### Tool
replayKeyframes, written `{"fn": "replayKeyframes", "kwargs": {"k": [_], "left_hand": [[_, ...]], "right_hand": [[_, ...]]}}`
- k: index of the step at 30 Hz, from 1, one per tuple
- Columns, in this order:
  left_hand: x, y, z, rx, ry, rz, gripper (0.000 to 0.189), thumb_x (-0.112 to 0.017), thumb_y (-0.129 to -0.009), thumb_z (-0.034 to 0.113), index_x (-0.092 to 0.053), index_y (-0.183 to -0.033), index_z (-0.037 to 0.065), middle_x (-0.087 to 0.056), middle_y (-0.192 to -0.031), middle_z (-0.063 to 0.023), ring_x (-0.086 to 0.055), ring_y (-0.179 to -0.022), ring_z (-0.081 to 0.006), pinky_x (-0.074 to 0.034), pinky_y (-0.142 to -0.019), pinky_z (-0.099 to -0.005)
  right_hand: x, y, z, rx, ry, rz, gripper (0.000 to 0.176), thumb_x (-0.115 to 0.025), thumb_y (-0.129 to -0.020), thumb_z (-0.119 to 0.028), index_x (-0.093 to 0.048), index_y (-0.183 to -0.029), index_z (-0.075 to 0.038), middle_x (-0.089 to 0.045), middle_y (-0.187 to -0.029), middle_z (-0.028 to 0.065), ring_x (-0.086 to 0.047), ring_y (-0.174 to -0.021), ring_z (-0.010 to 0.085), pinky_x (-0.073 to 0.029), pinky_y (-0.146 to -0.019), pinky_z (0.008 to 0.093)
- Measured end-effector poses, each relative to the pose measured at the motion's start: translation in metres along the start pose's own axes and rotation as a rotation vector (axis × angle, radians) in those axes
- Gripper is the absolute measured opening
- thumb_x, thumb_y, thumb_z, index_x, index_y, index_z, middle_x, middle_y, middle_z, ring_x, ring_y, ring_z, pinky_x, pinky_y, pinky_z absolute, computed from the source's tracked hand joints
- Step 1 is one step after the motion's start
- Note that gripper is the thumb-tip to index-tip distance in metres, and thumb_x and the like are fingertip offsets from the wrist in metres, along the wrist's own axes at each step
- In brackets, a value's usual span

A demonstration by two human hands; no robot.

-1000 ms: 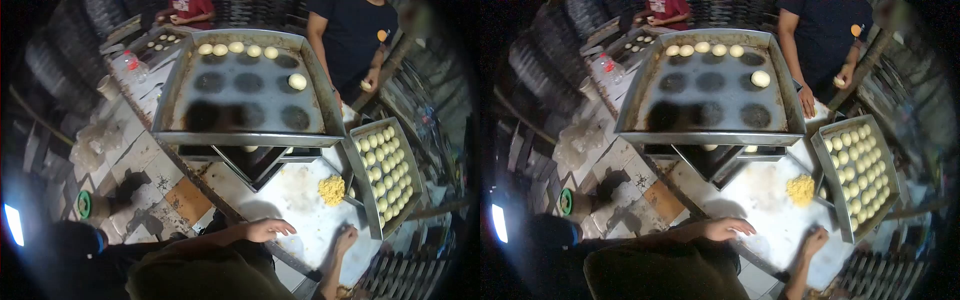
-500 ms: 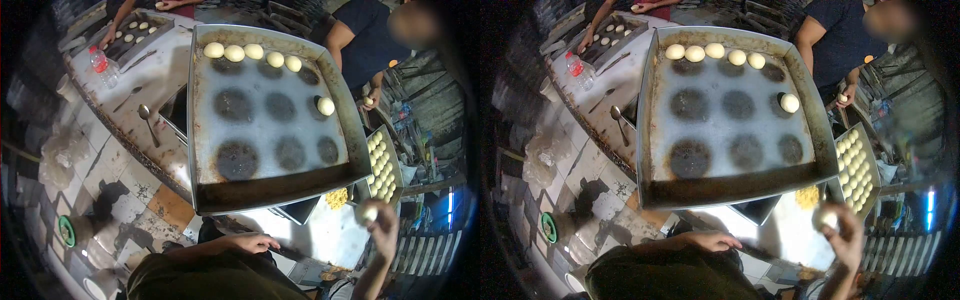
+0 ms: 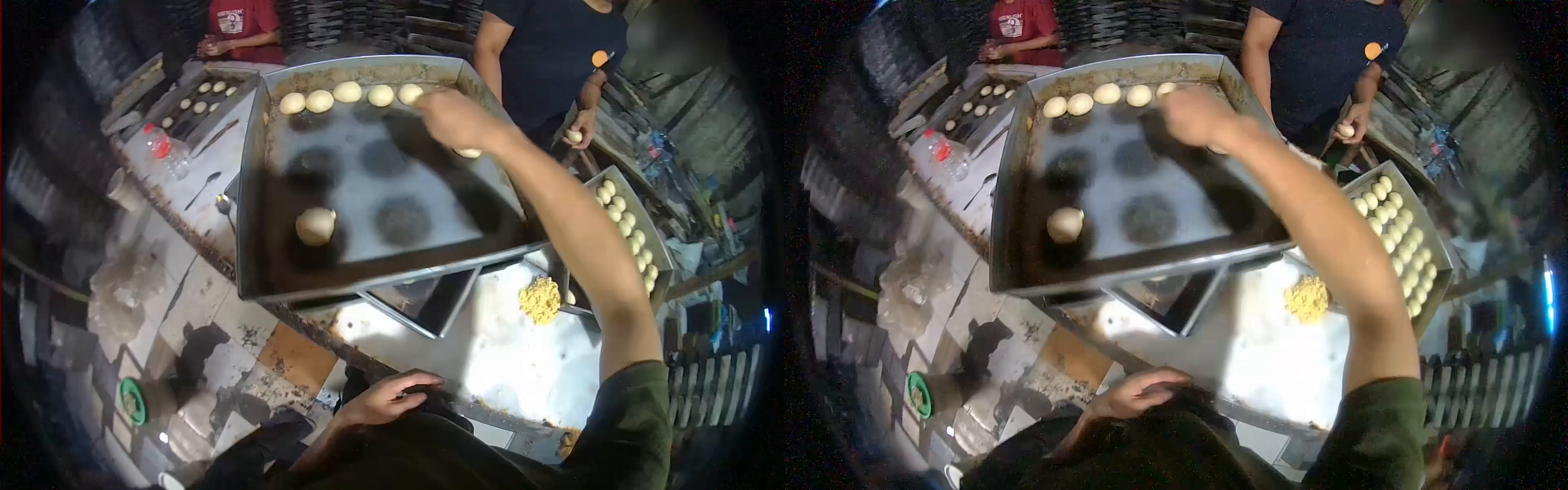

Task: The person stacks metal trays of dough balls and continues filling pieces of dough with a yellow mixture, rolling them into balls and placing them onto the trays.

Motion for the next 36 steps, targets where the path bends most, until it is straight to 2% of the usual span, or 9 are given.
{"fn": "replayKeyframes", "kwargs": {"k": [4,15,17,18,21,25,27,31,36], "left_hand": [[-0.042,0.011,-0.01,0.157,0.117,0.177,0.032,-0.048,-0.092,0.01,-0.048,-0.123,0.002,-0.049,-0.127,-0.0115,-0.046,-0.118,-0.0211,-0.037,-0.1,-0.0333],[-0.052,0.042,-0.044,0.068,0.363,0.575,0.026,-0.048,-0.093,0.01,-0.052,-0.118,0.003,-0.056,-0.116,-0.0085,-0.054,-0.108,-0.018,-0.041,-0.093,-0.03],[-0.038,0.047,-0.064,0.069,0.377,0.479,0.026,-0.046,-0.094,0.011,-0.052,-0.118,0.003,-0.056,-0.116,-0.0088,-0.053,-0.11,-0.0188,-0.042,-0.093,-0.0298],[-0.024,0.047,-0.044,0.157,-0.172,0.358,0.028,-0.043,-0.095,0.012,-0.05,-0.121,0.004,-0.054,-0.118,-0.0091,-0.05,-0.113,-0.0199,-0.041,-0.095,-0.0304],[0.008,0.071,-0.056,0.086,0.227,0.434,0.031,-0.041,-0.095,0.014,-0.047,-0.125,0.004,-0.053,-0.121,-0.0093,-0.047,-0.117,-0.0201,-0.038,-0.098,-0.0311],[0.07,0.09,-0.037,0.198,0.045,0.318,0.034,-0.038,-0.096,0.017,-0.044,-0.128,0.005,-0.051,-0.124,-0.0092,-0.046,-0.117,-0.0201,-0.035,-0.1,-0.0315],[0.077,0.092,-0.048,0.083,0.151,0.227,0.036,-0.035,-0.098,0.021,-0.043,-0.129,0.005,-0.048,-0.127,-0.0106,-0.044,-0.12,-0.0196,-0.034,-0.101,-0.0319],[0.075,0.078,-0.044,0.068,0.132,0.008,0.05,-0.038,-0.096,0.036,-0.034,-0.135,0.006,-0.04,-0.136,-0.0126,-0.036,-0.127,-0.0254,-0.028,-0.106,-0.0377],[0.054,0.06,0.062,-0.264,0.419,-0.09,0.052,-0.04,-0.095,0.037,-0.037,-0.13,-0.002,-0.042,-0.131,-0.0189,-0.041,-0.122,-0.0297,-0.033,-0.102,-0.0413]], "right_hand": [[-0.019,0.04,0.081,-0.018,-0.201,-0.045,0.034,-0.046,-0.084,-0.011,-0.055,-0.114,0.003,-0.06,-0.108,0.0216,-0.056,-0.104,0.0336,-0.043,-0.091,0.0366],[0.006,-0.017,0.053,0.017,-0.153,-0.044,0.025,-0.048,-0.084,-0.013,-0.062,-0.099,0.002,-0.063,-0.097,0.0206,-0.06,-0.093,0.0328,-0.045,-0.082,0.0388],[-0.011,-0.051,0.066,-0.06,0.072,-0.135,0.026,-0.046,-0.086,-0.014,-0.062,-0.097,0.001,-0.062,-0.097,0.0233,-0.059,-0.092,0.0358,-0.044,-0.082,0.0422],[-0.015,-0.066,0.07,-0.048,0.064,-0.101,0.026,-0.044,-0.086,-0.014,-0.062,-0.097,0.001,-0.061,-0.097,0.024,-0.059,-0.092,0.0371,-0.044,-0.083,0.0435],[-0.046,-0.11,0.095,-0.104,0.199,-0.178,0.027,-0.043,-0.085,-0.012,-0.06,-0.102,0.0,-0.059,-0.104,0.0242,-0.056,-0.098,0.0388,-0.042,-0.087,0.0451],[-0.046,-0.117,0.055,-0.282,0.011,-0.076,0.039,-0.049,-0.08,-0.015,-0.054,-0.115,0.001,-0.049,-0.124,0.0246,-0.045,-0.117,0.0367,-0.034,-0.1,0.0436],[-0.057,-0.125,0.063,-0.256,0.142,-0.046,0.043,-0.057,-0.076,-0.02,-0.055,-0.111,0.004,-0.059,-0.11,0.0212,-0.058,-0.1,0.0312,-0.046,-0.085,0.0404],[-0.023,-0.089,0.031,-0.282,-0.526,-0.388,0.029,-0.065,-0.071,-0.017,-0.053,-0.091,0.001,-0.055,-0.085,0.0059,-0.052,-0.071,0.0146,-0.046,-0.061,0.0318],[0.117,0.055,-0.106,0.073,-0.462,0.351,0.026,-0.069,-0.072,-0.02,-0.051,-0.081,-0.003,-0.049,-0.075,0.0054,-0.047,-0.066,0.0153,-0.039,-0.059,0.0283]]}}
Point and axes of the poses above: each hand's wrist, its own y-axis away from the middle knuckle, its own x-axis out of the back of the hand, z = x × y, the point moved 7 cm from there along -y, towards the middle knuckle
